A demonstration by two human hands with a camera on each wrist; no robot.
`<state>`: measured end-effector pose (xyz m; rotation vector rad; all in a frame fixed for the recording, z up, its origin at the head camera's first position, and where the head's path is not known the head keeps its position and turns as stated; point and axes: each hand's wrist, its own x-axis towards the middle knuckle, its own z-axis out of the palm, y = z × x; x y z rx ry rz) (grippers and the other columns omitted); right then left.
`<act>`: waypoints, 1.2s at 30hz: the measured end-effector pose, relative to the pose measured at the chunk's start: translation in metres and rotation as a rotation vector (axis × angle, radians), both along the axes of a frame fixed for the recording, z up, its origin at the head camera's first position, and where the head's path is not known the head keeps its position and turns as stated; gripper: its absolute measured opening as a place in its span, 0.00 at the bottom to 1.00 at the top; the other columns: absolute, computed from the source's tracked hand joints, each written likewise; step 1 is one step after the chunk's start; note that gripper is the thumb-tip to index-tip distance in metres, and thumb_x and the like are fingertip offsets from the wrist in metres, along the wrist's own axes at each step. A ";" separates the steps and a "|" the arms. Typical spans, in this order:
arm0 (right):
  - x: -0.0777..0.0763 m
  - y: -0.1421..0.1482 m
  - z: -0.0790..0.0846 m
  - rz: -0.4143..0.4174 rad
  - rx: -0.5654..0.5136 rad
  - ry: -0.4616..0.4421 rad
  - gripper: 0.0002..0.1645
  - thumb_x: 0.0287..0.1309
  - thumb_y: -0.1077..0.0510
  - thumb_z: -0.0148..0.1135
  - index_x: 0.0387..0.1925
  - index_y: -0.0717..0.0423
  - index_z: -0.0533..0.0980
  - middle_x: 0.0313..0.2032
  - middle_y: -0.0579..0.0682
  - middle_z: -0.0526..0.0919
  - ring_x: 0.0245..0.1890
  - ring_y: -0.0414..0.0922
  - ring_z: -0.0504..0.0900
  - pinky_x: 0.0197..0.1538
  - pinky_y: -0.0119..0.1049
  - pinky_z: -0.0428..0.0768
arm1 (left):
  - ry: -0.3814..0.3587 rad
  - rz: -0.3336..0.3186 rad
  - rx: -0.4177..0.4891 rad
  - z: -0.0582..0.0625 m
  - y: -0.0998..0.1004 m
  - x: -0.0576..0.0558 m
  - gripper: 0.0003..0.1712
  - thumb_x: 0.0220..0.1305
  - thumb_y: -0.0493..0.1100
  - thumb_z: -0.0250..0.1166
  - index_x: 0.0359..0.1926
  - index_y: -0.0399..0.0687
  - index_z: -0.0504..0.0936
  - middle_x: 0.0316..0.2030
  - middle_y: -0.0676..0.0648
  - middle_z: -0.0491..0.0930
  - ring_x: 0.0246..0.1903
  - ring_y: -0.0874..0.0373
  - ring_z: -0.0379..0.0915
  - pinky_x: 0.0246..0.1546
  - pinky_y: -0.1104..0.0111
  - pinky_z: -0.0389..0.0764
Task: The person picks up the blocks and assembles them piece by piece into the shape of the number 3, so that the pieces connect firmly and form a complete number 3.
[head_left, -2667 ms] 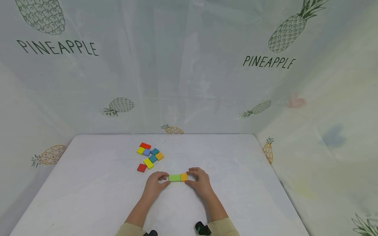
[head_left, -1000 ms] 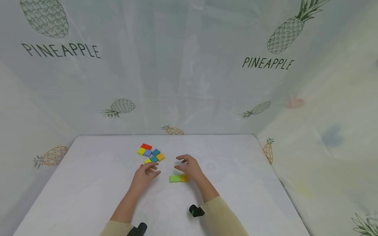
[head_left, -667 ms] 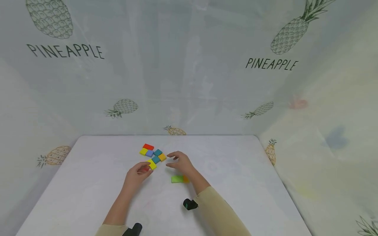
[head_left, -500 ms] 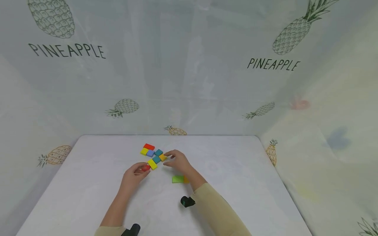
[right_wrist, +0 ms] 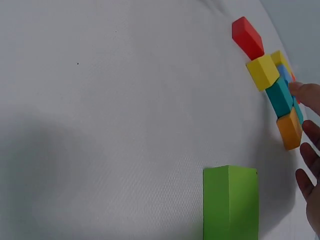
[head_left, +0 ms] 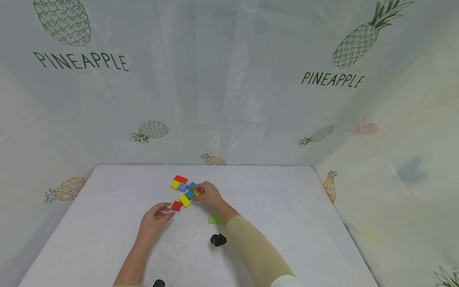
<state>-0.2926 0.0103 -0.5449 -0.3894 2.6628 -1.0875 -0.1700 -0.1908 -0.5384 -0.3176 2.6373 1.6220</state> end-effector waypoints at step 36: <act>-0.017 -0.007 -0.006 0.072 0.174 0.093 0.19 0.48 0.42 0.75 0.44 0.32 0.83 0.37 0.37 0.71 0.42 0.38 0.69 0.48 0.37 0.67 | 0.013 0.012 0.006 0.000 0.005 0.004 0.26 0.64 0.48 0.67 0.61 0.46 0.75 0.49 0.44 0.79 0.49 0.50 0.73 0.45 0.72 0.75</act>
